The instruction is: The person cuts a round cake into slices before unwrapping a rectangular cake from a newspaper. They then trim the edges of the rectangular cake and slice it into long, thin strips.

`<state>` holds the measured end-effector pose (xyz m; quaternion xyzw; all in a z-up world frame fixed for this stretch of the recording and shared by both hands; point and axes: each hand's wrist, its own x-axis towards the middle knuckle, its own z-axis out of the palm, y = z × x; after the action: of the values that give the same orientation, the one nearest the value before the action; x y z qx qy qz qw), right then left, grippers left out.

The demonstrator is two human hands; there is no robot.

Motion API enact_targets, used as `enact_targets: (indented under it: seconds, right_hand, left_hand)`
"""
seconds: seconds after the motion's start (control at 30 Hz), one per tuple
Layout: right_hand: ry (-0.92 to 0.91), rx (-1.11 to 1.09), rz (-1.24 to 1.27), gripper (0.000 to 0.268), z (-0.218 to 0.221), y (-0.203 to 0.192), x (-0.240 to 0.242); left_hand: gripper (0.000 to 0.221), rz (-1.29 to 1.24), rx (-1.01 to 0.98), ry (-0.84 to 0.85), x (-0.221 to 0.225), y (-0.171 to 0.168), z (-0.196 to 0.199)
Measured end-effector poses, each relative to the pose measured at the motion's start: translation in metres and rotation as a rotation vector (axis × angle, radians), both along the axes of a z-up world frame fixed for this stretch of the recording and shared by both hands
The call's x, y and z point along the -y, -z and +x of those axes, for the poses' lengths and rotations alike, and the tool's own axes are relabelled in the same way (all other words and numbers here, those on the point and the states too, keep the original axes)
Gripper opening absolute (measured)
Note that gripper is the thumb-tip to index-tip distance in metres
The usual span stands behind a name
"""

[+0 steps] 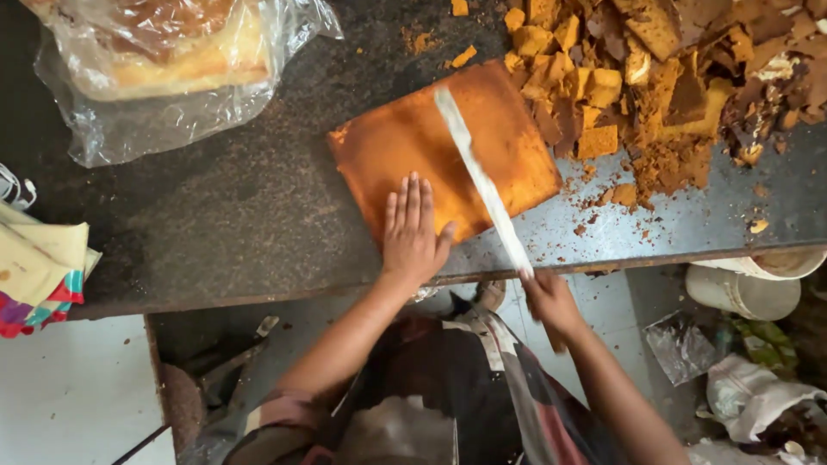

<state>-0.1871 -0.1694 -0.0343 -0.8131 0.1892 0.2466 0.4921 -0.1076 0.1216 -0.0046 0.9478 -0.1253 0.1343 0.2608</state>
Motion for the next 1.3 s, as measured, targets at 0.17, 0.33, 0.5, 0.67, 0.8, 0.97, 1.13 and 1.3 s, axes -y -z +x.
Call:
enact_targets:
  seconds: [0.17,0.33,0.5,0.67,0.8,0.97,1.13,1.3]
  right_hand:
    - [-0.148,0.083,-0.164,0.051,0.024,0.017,-0.047]
    - [-0.364,0.154,-0.299,0.051,-0.049,0.017,-0.023]
    - [-0.417,0.282,-0.298,0.052,0.020,0.031,-0.087]
    - [-0.433,0.346,-0.214,0.050,0.027,0.024,-0.105]
    - [-0.269,-0.089,-0.145,0.053,-0.057,0.003,-0.051]
    - [-0.010,-0.035,-0.025,0.053,-0.039,0.004,-0.043]
    - [-0.153,0.016,-0.191,0.053,-0.014,0.006,-0.079]
    - [-0.349,0.190,-0.369,0.053,-0.070,0.006,-0.076]
  left_hand:
    - [0.080,0.135,-0.040,-0.027,-0.014,0.011,-0.015]
    - [0.080,0.112,-0.070,-0.024,-0.013,0.014,-0.013]
    - [0.080,0.111,-0.070,-0.025,-0.015,0.016,-0.013]
    - [0.080,0.091,-0.041,-0.025,-0.016,0.011,-0.015]
    - [0.080,0.060,-0.085,0.000,-0.016,0.011,-0.015]
    - [0.082,-0.107,-0.039,-0.057,-0.035,0.029,-0.023]
    - [0.080,-0.151,-0.085,-0.107,-0.042,0.043,-0.029]
    - [0.079,-0.066,-0.096,-0.111,-0.038,0.036,-0.029]
